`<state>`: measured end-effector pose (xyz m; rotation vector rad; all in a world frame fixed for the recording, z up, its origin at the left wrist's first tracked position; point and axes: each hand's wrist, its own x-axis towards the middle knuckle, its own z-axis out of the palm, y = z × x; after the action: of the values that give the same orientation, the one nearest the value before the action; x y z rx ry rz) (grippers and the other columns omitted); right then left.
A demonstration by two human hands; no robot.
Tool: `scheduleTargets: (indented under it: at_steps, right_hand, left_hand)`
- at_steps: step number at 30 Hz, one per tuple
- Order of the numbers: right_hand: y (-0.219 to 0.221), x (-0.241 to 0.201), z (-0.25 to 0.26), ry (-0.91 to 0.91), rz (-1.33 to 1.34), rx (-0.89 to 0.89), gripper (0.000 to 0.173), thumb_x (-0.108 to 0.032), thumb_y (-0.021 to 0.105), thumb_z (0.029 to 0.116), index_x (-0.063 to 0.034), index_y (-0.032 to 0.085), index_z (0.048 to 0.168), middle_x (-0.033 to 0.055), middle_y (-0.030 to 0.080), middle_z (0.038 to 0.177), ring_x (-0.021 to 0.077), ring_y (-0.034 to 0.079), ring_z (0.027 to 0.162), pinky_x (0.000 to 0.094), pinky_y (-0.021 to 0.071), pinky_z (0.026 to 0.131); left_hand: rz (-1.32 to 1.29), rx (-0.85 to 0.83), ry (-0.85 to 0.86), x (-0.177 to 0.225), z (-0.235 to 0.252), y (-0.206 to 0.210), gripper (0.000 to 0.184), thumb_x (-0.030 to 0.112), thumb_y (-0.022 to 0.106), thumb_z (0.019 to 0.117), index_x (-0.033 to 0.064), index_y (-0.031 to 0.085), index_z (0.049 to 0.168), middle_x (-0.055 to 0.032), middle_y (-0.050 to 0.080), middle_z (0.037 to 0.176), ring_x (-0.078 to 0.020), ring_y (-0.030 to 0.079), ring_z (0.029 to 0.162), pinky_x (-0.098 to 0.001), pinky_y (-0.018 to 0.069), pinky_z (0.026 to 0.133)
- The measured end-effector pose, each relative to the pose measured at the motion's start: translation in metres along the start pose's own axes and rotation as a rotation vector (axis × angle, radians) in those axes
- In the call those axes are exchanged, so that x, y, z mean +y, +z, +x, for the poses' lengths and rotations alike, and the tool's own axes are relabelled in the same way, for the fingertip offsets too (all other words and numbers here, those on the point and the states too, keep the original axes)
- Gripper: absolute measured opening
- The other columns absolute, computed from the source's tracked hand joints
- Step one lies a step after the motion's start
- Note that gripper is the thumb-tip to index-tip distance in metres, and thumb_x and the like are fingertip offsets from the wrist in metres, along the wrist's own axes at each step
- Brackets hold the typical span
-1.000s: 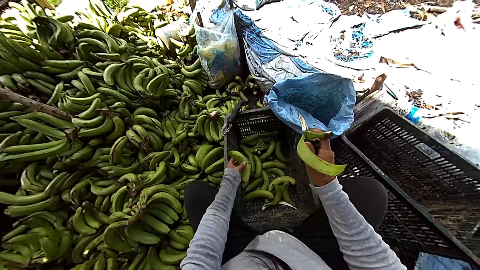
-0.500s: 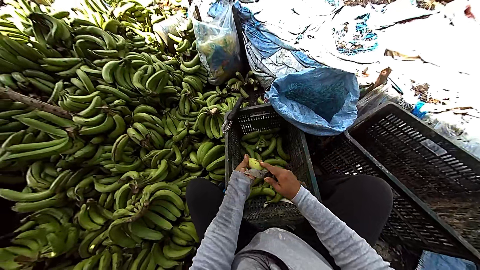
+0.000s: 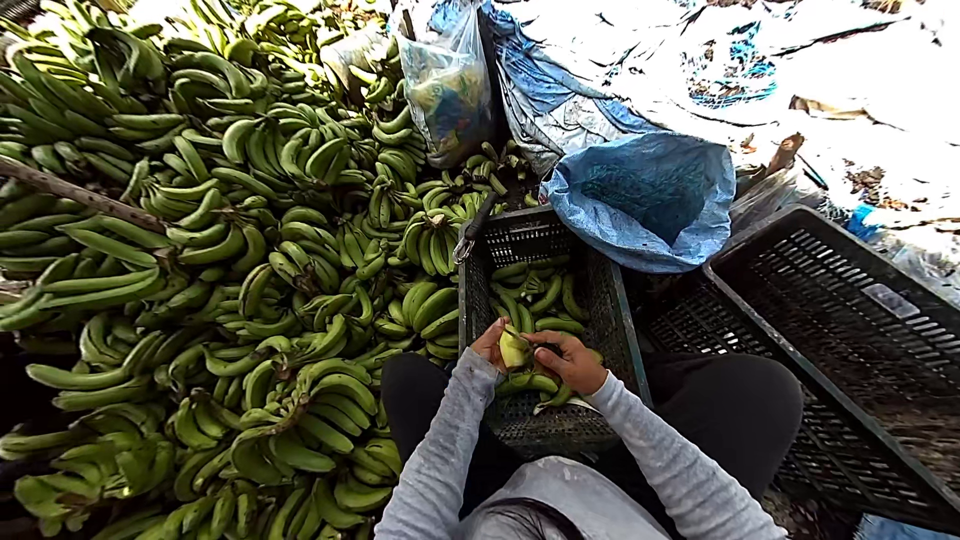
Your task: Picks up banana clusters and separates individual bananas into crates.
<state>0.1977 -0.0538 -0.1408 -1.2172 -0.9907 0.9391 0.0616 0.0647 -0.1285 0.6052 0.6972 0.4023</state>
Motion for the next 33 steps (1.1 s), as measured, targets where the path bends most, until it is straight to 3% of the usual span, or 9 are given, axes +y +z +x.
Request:
scheduleTargets:
  at_steps: [4, 8, 10, 13, 17, 24, 26, 29, 33]
  right_hand:
    - [-0.063, 0.024, 0.029, 0.423, 0.301, 0.846, 0.030, -0.022, 0.041, 0.1125, -0.0026, 0.050, 0.134, 0.0017, 0.055, 0.073, 0.0072, 0.053, 0.051, 0.0211, 0.0467, 0.047]
    - [-0.072, 0.041, 0.028, 0.715, -0.243, 0.455, 0.053, -0.023, 0.035, 0.1135, -0.0024, 0.021, 0.160, 0.0174, 0.059, 0.099, 0.0208, 0.058, 0.074, 0.0364, 0.0514, 0.070]
    - [-0.039, 0.036, 0.020, 0.619, -0.432, 0.058, 0.066, -0.027, 0.041, 0.1114, 0.0010, 0.010, 0.163, 0.0269, 0.064, 0.114, 0.0319, 0.065, 0.093, 0.0455, 0.0525, 0.091]
    - [-0.001, 0.023, 0.001, 0.222, -0.514, -0.237, 0.062, -0.033, 0.043, 0.1074, -0.0007, 0.034, 0.159, 0.0284, 0.069, 0.113, 0.0383, 0.068, 0.095, 0.0537, 0.0515, 0.092]
    - [0.007, 0.015, -0.008, 0.114, -0.574, -0.426, 0.057, -0.034, 0.044, 0.1074, -0.0052, 0.042, 0.157, 0.0291, 0.068, 0.125, 0.0471, 0.068, 0.108, 0.0639, 0.0491, 0.096]
    - [0.020, 0.027, -0.016, 0.027, -0.497, -0.151, 0.043, -0.026, 0.050, 0.1061, -0.0021, 0.062, 0.140, 0.0185, 0.070, 0.129, 0.0314, 0.071, 0.109, 0.0501, 0.0544, 0.094]
    - [0.022, 0.029, -0.014, 0.133, -0.138, 0.099, 0.039, -0.011, 0.048, 0.1038, 0.0100, 0.059, 0.135, 0.0074, 0.070, 0.096, 0.0081, 0.062, 0.076, 0.0237, 0.0522, 0.071]
    - [-0.024, 0.020, 0.005, 0.306, 0.083, 0.719, 0.037, -0.012, 0.040, 0.1113, 0.0055, 0.049, 0.143, 0.0010, 0.056, 0.074, 0.0038, 0.051, 0.054, 0.0191, 0.0461, 0.050]
    - [-0.065, 0.024, 0.018, 0.649, -0.601, 0.309, 0.050, -0.022, 0.037, 0.1126, 0.0003, 0.035, 0.157, 0.0295, 0.065, 0.123, 0.0403, 0.065, 0.110, 0.0533, 0.0483, 0.101]
  left_hand:
    - [0.126, -0.492, 0.063, 0.011, -0.018, -0.029, 0.125, 0.049, 0.096, 0.0583, 0.0139, 0.019, 0.150, -0.0012, 0.072, 0.093, -0.0151, 0.073, 0.069, -0.0303, 0.0624, 0.056]
    - [-0.134, -0.281, 0.145, 0.014, -0.013, -0.039, 0.070, 0.021, 0.086, 0.0725, 0.0096, 0.051, 0.132, -0.0131, 0.075, 0.106, -0.0297, 0.075, 0.095, -0.0451, 0.0630, 0.075]
    - [-0.205, 0.077, 0.112, 0.007, 0.001, -0.025, 0.024, 0.025, 0.042, 0.1043, 0.0071, 0.052, 0.117, -0.0098, 0.070, 0.087, -0.0224, 0.071, 0.073, -0.0358, 0.0598, 0.063]
    - [-0.096, 0.475, -0.041, 0.008, 0.030, -0.001, 0.036, 0.033, 0.028, 0.1129, 0.0044, 0.050, 0.111, -0.0048, 0.053, 0.066, -0.0127, 0.055, 0.050, -0.0254, 0.0513, 0.049]
    - [-0.068, 0.447, -0.191, 0.002, 0.040, 0.000, 0.039, 0.038, 0.026, 0.1124, 0.0065, 0.047, 0.107, -0.0045, 0.049, 0.064, -0.0119, 0.052, 0.046, -0.0232, 0.0469, 0.043]
    - [0.131, 0.324, -0.265, 0.003, 0.032, 0.006, 0.038, 0.030, 0.025, 0.1132, 0.0062, 0.052, 0.101, -0.0018, 0.055, 0.062, -0.0074, 0.055, 0.048, -0.0197, 0.0490, 0.046]
    - [0.373, 0.231, -0.264, 0.009, 0.020, 0.004, 0.035, 0.025, 0.025, 0.1140, 0.0041, 0.053, 0.120, -0.0023, 0.056, 0.072, -0.0089, 0.054, 0.056, -0.0230, 0.0489, 0.053]
    - [0.292, 0.318, -0.256, 0.008, 0.015, -0.014, 0.038, 0.033, 0.024, 0.1137, 0.0055, 0.050, 0.117, -0.0025, 0.050, 0.062, -0.0104, 0.051, 0.045, -0.0226, 0.0458, 0.042]
    - [-0.017, 0.414, 0.030, 0.000, 0.025, -0.034, 0.034, 0.035, 0.026, 0.1132, 0.0075, 0.046, 0.112, -0.0035, 0.056, 0.069, -0.0122, 0.060, 0.053, -0.0248, 0.0533, 0.048]
